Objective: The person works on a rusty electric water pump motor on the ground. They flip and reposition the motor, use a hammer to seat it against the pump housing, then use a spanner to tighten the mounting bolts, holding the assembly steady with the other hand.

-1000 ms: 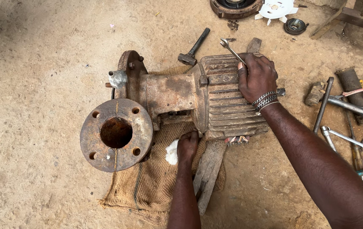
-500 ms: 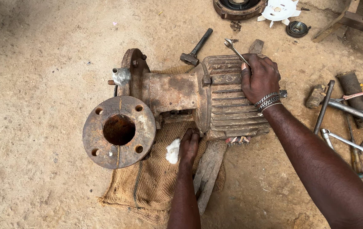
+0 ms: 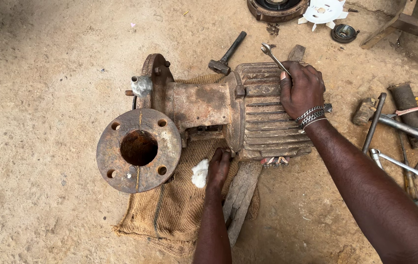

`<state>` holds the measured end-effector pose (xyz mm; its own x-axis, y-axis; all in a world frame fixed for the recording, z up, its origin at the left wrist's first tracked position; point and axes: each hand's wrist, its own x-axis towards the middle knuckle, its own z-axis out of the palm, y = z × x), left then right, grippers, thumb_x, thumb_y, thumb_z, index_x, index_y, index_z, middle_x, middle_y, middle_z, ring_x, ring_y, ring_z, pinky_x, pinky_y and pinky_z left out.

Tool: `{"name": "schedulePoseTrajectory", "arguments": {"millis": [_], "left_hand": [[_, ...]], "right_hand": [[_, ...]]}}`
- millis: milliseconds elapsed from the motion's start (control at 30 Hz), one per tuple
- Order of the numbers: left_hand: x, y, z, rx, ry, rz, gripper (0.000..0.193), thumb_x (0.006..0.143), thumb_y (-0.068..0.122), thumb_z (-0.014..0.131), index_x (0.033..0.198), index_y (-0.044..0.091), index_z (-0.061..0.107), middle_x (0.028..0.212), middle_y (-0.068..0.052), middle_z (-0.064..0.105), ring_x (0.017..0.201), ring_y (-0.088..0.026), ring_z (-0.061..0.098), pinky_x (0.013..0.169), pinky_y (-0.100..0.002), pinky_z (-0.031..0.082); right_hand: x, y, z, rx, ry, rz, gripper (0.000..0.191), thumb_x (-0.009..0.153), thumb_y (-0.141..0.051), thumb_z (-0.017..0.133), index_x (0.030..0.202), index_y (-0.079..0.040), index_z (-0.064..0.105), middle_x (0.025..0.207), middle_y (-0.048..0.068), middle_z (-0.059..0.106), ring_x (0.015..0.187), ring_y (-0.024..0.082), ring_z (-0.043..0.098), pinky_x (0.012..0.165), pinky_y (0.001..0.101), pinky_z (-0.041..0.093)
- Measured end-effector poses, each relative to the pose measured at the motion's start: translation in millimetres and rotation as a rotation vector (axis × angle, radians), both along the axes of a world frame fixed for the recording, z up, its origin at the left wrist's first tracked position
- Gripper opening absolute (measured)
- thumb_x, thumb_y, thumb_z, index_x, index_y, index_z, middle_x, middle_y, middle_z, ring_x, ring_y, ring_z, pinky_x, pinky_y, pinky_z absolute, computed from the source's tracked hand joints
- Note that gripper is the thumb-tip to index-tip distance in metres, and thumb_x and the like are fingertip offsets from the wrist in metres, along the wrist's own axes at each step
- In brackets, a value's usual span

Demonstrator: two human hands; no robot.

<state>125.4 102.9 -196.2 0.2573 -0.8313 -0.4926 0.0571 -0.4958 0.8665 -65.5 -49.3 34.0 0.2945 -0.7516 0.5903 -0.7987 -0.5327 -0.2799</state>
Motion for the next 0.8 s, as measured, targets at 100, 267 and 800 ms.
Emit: {"name": "schedulePoseTrajectory", "arguments": {"millis": [100,267,800], "left_hand": [[2,1,4,-0.012,-0.083,-0.025,0.052,0.099,0.048,0.052,0.135,0.013,0.063,0.140,-0.015,0.062,0.126,-0.030,0.061,0.109,-0.048,0.046],[1,0,14,0.111,-0.139,-0.074,0.056,0.098,0.051,0.045,0.136,0.013,0.062,0.137,-0.018,0.068,0.126,-0.032,0.065,0.111,-0.047,0.046],[1,-3,16,0.116,-0.226,-0.152,0.058,0.102,0.054,0.041,0.126,0.011,0.071,0.127,-0.018,0.075,0.119,-0.031,0.069,0.106,-0.047,0.051]], "right_hand": [[0,0,0,-0.006,0.000,0.006,0.017,0.109,-0.017,0.059,0.121,-0.008,0.068,0.085,0.012,0.069,0.089,0.031,0.066,0.094,0.0495,0.047],[1,0,0,0.040,-0.012,-0.014,0.018,0.109,-0.017,0.059,0.120,-0.007,0.068,0.080,0.011,0.068,0.087,0.031,0.066,0.093,0.0499,0.047],[0,-1,-1,-0.016,0.011,0.005,0.017,0.109,-0.016,0.059,0.120,-0.007,0.068,0.088,0.013,0.070,0.092,0.032,0.066,0.094,0.0488,0.047]]}}
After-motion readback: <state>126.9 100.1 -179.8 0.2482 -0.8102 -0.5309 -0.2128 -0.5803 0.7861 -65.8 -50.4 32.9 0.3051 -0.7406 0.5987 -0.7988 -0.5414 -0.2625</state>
